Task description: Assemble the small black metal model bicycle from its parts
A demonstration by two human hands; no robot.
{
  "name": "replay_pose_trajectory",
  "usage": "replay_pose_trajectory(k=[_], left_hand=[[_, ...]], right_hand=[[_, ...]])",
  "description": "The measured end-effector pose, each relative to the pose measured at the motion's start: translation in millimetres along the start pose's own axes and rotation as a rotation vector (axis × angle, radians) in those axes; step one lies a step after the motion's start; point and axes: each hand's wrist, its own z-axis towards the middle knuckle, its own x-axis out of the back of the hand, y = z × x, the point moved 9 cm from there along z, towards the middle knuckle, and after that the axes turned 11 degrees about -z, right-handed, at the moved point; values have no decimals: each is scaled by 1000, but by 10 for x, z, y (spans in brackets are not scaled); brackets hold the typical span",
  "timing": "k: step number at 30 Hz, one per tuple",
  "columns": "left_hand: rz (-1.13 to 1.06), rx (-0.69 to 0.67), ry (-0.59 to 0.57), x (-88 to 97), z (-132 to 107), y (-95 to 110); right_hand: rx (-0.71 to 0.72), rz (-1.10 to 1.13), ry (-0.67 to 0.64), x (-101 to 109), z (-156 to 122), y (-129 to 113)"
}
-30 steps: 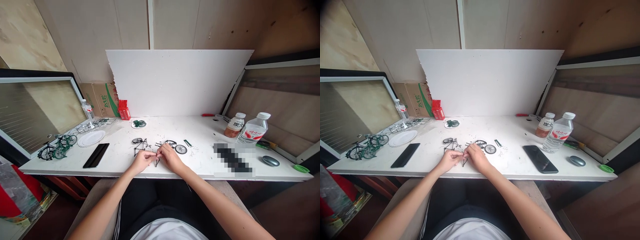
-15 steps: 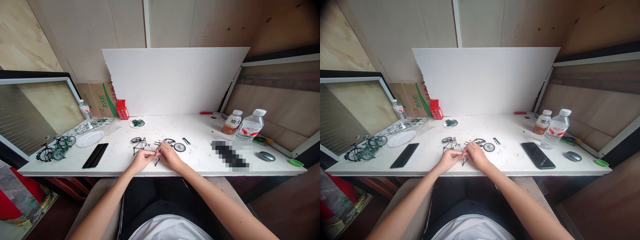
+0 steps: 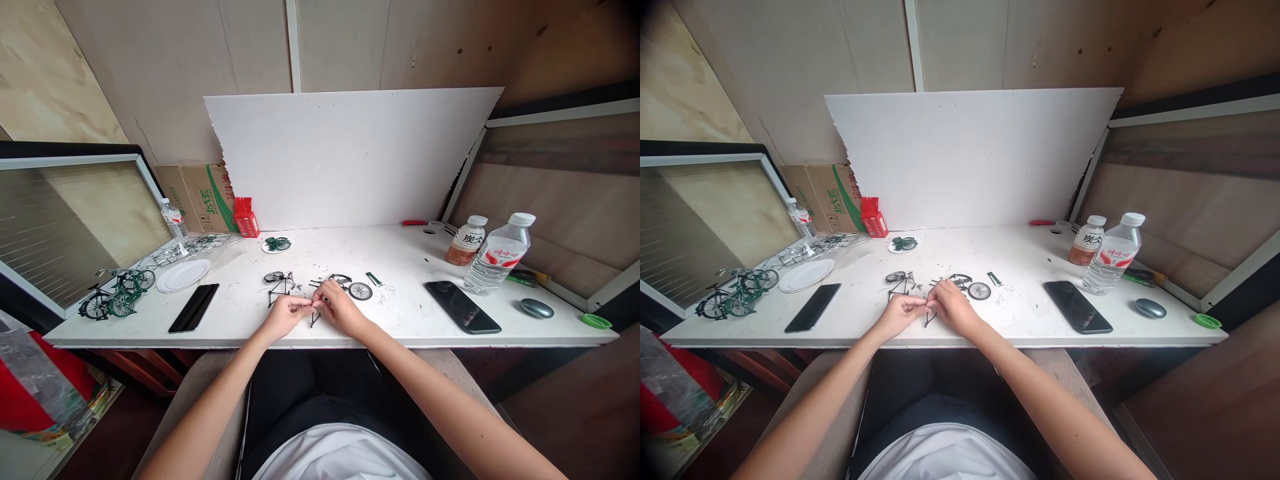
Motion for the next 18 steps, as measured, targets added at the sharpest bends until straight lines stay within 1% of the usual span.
replay_pose_trajectory(k=[5, 10, 15, 18], left_hand=[[9, 0, 0, -4, -5, 12], [20, -34, -12, -19, -15, 59], [7, -33, 22, 1, -17, 72], [5, -30, 24, 4, -17, 63]], right_hand=[[2, 7, 4, -1, -3, 14], [-9, 12, 14, 6, 6, 22], [-25, 18, 3, -3, 7, 45], [-22, 24, 6, -4, 6, 49]])
